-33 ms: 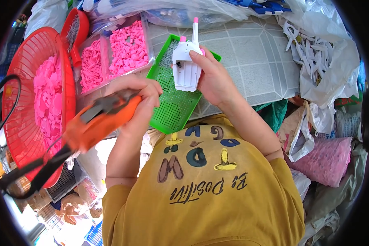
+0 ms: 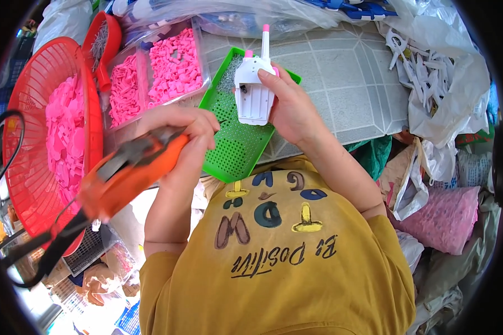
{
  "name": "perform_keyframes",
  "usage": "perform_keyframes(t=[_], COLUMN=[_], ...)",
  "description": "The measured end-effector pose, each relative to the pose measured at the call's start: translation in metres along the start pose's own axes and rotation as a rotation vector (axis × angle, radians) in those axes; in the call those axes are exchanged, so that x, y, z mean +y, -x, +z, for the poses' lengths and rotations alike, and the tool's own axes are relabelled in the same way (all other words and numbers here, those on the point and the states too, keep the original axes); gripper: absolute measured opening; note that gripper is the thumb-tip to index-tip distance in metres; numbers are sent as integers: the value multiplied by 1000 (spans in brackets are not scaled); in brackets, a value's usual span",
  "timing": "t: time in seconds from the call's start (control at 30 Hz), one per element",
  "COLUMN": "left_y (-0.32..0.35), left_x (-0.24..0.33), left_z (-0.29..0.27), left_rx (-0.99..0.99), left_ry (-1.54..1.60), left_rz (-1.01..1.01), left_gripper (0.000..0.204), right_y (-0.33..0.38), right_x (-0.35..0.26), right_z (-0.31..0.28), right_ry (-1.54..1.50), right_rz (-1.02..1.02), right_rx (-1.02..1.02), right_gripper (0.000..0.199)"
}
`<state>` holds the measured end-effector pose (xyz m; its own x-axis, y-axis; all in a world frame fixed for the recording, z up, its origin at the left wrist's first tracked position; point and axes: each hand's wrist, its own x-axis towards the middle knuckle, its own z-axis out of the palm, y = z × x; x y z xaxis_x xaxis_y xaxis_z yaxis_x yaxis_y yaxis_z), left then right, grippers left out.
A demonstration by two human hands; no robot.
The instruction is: Assembling a toy walkie-talkie by inserting the internal circuit board and securing the plastic outer casing.
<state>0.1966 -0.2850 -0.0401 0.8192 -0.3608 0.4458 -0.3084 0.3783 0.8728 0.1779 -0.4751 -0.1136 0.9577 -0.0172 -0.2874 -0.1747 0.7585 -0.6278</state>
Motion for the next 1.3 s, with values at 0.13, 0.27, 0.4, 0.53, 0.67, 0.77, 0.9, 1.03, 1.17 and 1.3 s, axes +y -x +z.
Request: perform_keyframes(t=[0.13, 0.27, 0.4, 0.53, 0.67, 0.77, 0.9, 1.03, 1.17, 1.3], left_y=[-10, -17, -18, -19, -25, -26, -24, -24, -14, -19], left_x=[15, 5, -10, -28, -39, -38, -40, -36, 8, 9], left_z=[18, 32, 32, 33, 29, 35, 33, 35, 44, 17], left_rx=[-37, -110, -131, -146, -218, -168, -208, -121, 86, -310], left_ry=[24, 142, 240, 262, 196, 192, 165, 210, 217, 241], left_rz=[129, 15, -20, 22, 76, 10, 4, -46, -269, 24], left_gripper=[33, 28, 28, 32, 31, 23, 23, 20, 14, 29], right_y=[1, 1, 1, 4, 7, 7, 7, 8, 2, 4], right_x=[-1, -1, -4, -5, -5, -5, -4, -6, -3, -17], right_z=[1, -1, -1, 0, 1, 3, 6, 10, 3, 0], right_ry=[3, -31, -40, -28, -10, 35, 63, 47, 45, -191], right_rz=[38, 31, 36, 40, 35, 32, 25, 33, -73, 74], right_rx=[-9, -44, -56, -42, -42, -40, 8, 5, 28, -129], right_gripper=[40, 43, 42, 42, 44, 47, 50, 49, 48, 46])
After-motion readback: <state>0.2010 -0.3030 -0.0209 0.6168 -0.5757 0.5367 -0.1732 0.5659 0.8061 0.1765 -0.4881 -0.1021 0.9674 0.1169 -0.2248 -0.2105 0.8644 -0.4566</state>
